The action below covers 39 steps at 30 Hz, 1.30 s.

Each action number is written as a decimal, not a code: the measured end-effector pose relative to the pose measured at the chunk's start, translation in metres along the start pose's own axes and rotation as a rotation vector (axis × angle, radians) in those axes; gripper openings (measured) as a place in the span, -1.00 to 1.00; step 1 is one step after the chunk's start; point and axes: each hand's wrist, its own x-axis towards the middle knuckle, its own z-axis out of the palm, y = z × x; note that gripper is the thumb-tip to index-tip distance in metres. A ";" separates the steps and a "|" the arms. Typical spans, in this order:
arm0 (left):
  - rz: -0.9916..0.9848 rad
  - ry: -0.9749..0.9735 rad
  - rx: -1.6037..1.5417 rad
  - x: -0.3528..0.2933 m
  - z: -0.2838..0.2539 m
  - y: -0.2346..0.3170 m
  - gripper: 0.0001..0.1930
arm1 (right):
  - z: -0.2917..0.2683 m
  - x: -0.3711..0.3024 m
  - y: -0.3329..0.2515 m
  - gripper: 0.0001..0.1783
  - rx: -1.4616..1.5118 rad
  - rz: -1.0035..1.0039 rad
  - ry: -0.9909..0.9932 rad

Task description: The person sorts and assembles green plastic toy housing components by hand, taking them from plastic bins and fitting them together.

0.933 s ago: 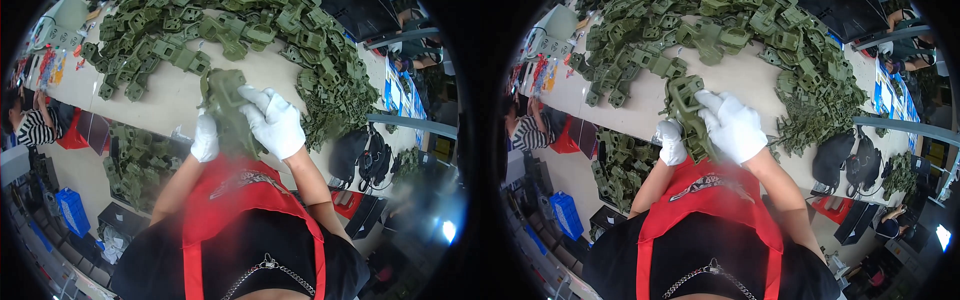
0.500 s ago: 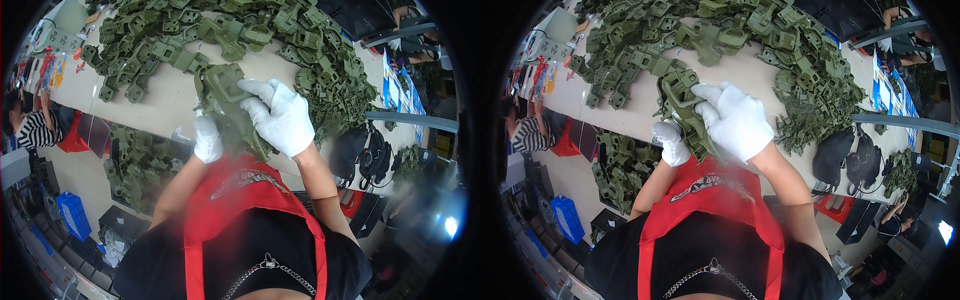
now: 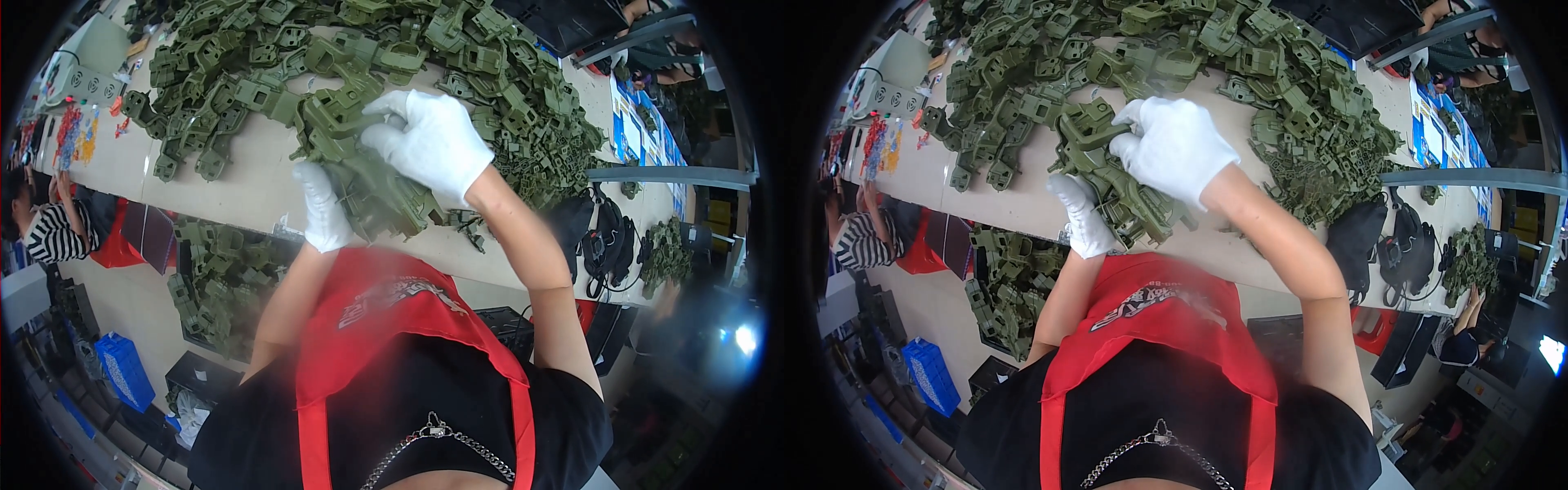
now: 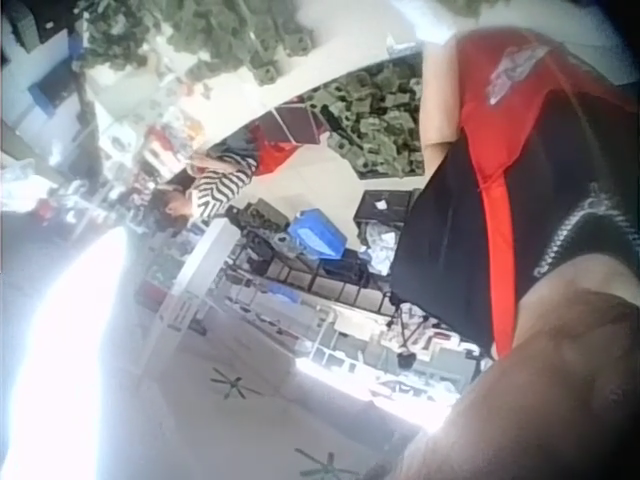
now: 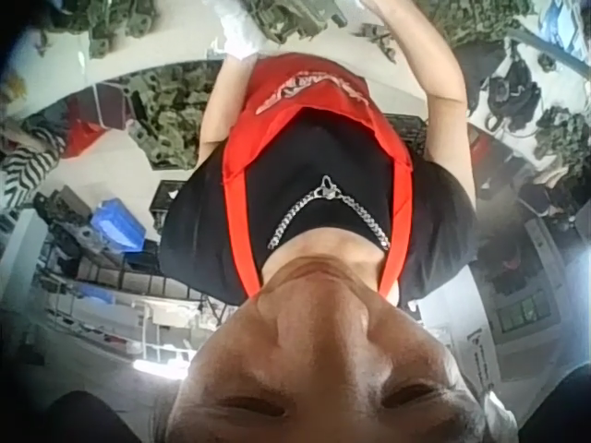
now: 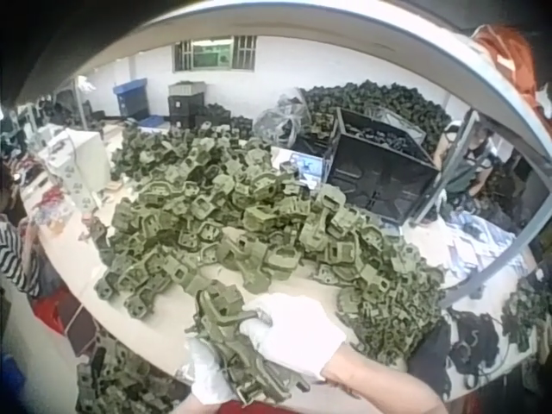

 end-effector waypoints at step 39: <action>0.181 -0.165 -0.030 -0.007 -0.016 0.001 -0.32 | -0.008 -0.041 -0.010 -0.73 0.392 -0.091 0.254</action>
